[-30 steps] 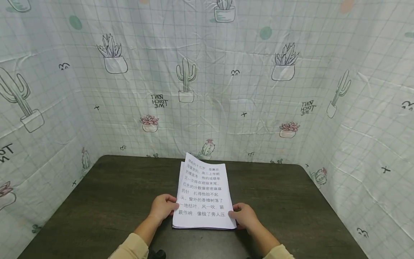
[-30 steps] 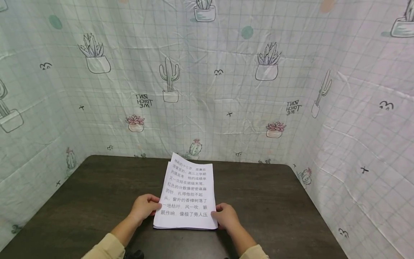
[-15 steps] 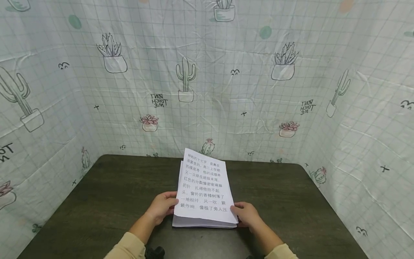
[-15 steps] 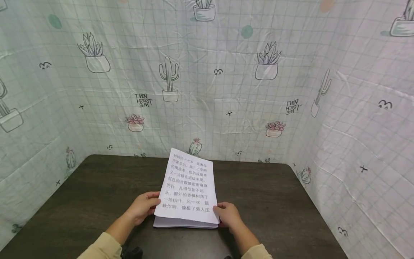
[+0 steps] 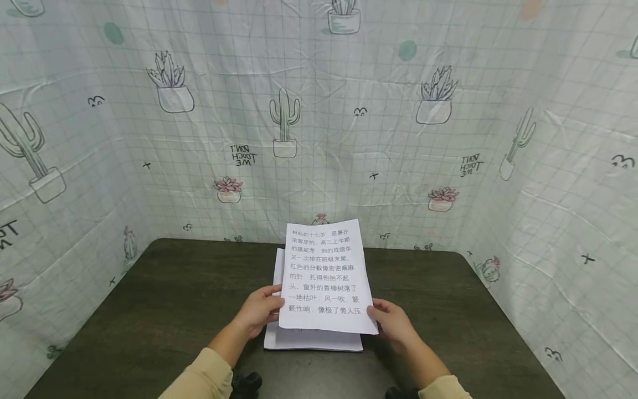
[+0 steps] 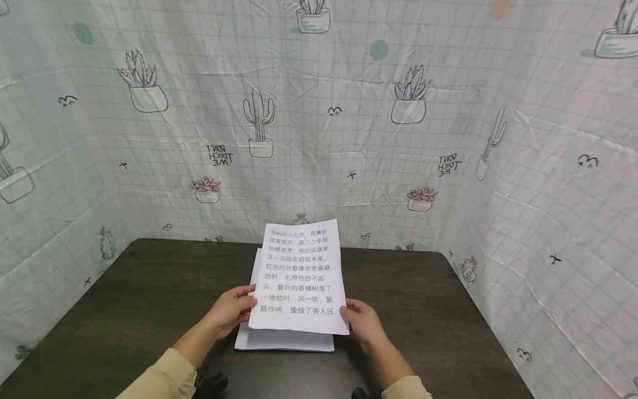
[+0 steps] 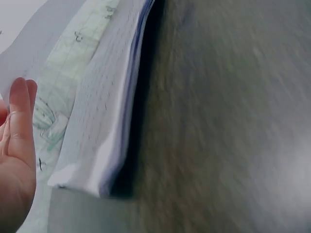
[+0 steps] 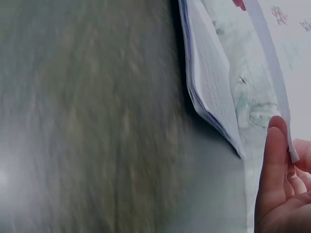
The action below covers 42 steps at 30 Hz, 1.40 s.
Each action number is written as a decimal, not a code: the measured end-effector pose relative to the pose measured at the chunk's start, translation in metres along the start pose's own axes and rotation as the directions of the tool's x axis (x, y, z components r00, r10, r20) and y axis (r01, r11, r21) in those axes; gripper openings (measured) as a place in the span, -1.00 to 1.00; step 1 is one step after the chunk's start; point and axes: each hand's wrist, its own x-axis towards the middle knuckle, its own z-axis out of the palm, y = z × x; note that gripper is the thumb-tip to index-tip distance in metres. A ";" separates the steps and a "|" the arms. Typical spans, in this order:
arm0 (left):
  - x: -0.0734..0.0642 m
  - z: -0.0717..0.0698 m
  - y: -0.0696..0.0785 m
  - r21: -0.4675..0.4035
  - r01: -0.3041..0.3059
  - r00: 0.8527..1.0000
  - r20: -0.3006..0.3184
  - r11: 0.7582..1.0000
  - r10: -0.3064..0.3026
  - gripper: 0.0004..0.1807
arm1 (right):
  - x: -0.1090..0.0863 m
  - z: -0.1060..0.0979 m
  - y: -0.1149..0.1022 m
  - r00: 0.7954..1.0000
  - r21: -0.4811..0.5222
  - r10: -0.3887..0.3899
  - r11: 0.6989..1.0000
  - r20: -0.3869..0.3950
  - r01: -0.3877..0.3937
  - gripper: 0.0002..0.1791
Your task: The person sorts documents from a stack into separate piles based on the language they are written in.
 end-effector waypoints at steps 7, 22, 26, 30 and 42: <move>0.010 0.023 0.008 0.012 0.009 0.999 0.042 1.000 -0.009 -0.43 | -0.001 -0.028 0.000 1.000 0.005 -0.012 1.000 -0.016 0.012 -0.50; 0.023 0.068 0.012 0.020 0.048 0.995 0.092 0.999 -0.050 -0.39 | -0.007 -0.074 -0.001 0.999 0.003 0.017 1.000 -0.046 -0.017 -0.41; 0.024 0.077 0.014 0.024 0.059 0.993 0.099 0.998 -0.061 -0.38 | -0.007 -0.083 0.000 0.998 -0.020 0.022 1.000 -0.061 -0.023 -0.40; 0.026 0.086 0.016 0.028 0.054 0.992 0.110 0.998 -0.057 -0.37 | -0.008 -0.091 0.000 0.997 -0.030 0.020 0.999 -0.070 -0.023 -0.39; 0.032 0.113 0.011 -0.004 0.041 0.987 0.158 0.999 -0.040 -0.37 | -0.011 -0.118 0.004 0.996 -0.015 0.035 0.999 -0.083 -0.036 -0.38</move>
